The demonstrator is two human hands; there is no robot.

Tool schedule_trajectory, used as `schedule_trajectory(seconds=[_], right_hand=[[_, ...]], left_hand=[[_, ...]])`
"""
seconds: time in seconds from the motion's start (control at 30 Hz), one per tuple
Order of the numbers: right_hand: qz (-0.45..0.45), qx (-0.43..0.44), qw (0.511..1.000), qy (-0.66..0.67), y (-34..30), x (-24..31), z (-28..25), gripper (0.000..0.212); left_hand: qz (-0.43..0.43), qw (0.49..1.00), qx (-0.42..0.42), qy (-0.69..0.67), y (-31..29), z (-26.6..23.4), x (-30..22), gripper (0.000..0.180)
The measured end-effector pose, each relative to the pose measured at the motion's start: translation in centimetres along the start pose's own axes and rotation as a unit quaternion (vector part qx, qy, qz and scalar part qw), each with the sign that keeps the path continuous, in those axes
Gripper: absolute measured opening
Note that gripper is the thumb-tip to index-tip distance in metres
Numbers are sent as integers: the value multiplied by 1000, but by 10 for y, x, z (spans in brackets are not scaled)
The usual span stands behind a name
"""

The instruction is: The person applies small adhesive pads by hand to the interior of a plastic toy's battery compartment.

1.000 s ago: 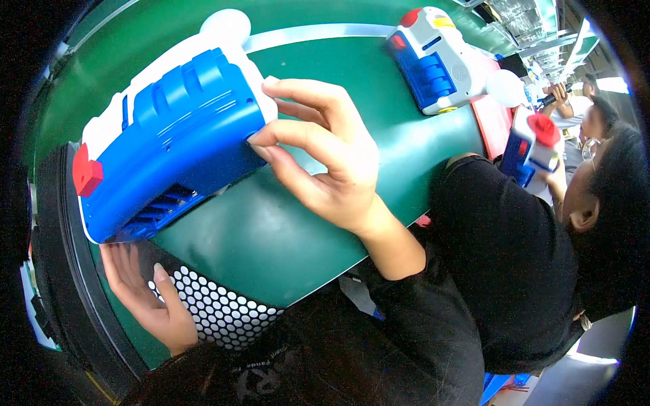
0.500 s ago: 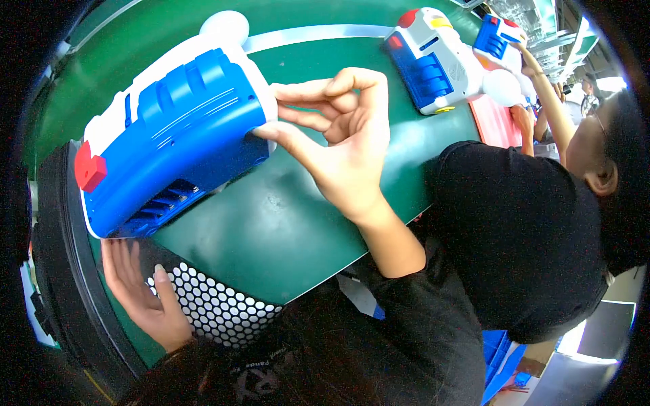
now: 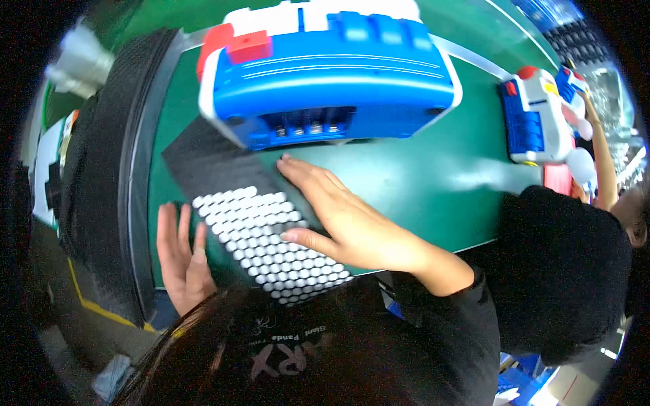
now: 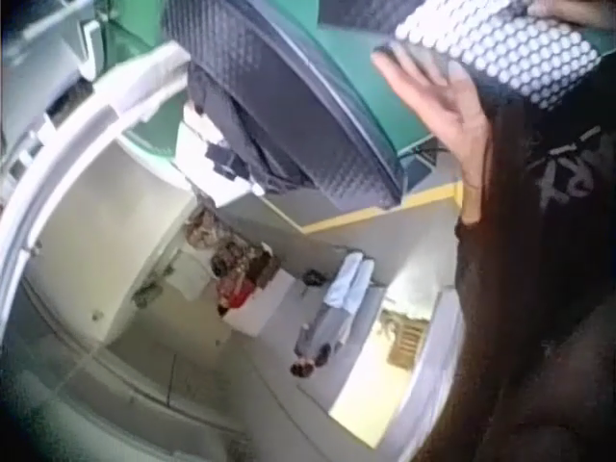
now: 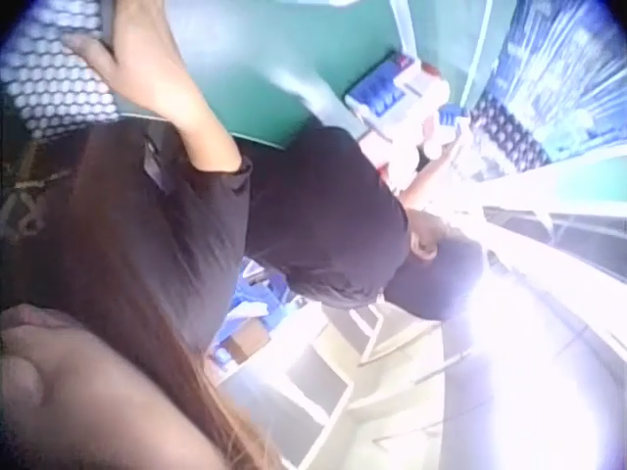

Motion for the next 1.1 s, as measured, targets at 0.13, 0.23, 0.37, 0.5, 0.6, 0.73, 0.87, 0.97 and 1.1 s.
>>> schedule_trajectory(seconds=[0.13, 0.23, 0.37, 0.5, 0.6, 0.73, 0.87, 0.97, 1.1], right_hand=[[-23, -44, 932, 359, 14, 2, 27, 69], [-28, -45, 865, 499, 15, 3, 35, 75], [-85, -102, 880, 456, 7, 14, 26, 64], [-130, -176, 973, 76, -1, 33, -4, 38], [-199, -207, 949, -127, 1, 48, -16, 36], [-228, -169, 936, -210, 5, 55, -10, 29], [-223, -131, 923, -286, 6, 63, -5, 30], [-252, -153, 899, -323, 6, 53, 3, 31], [-261, -192, 896, -304, 7, 44, 9, 26]], left_hand=[[-65, 983, -50, -167, 2, -4, 3, 63], [-271, 940, 42, -202, -4, -5, 0, 54], [-277, 920, 67, -271, -13, -1, 5, 51], [-233, 932, 135, -242, -19, -9, 12, 48], [-256, 920, 185, -231, -11, -5, 7, 47], [-241, 918, 294, -116, -7, -1, -5, 48], [-152, 960, 181, -149, -22, -2, 3, 44], [-239, 944, 123, -191, -17, 0, 1, 43], [-210, 952, 49, -218, -7, 5, 3, 42]])
Point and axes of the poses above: each hand's wrist, its own y-axis towards the middle knuckle, its own z-axis out of the palm, x = y × z, the point moved 3 cm from there along y, towards the middle knuckle, and after that the axes turned 11 degrees about x, right-handed, at the moved point
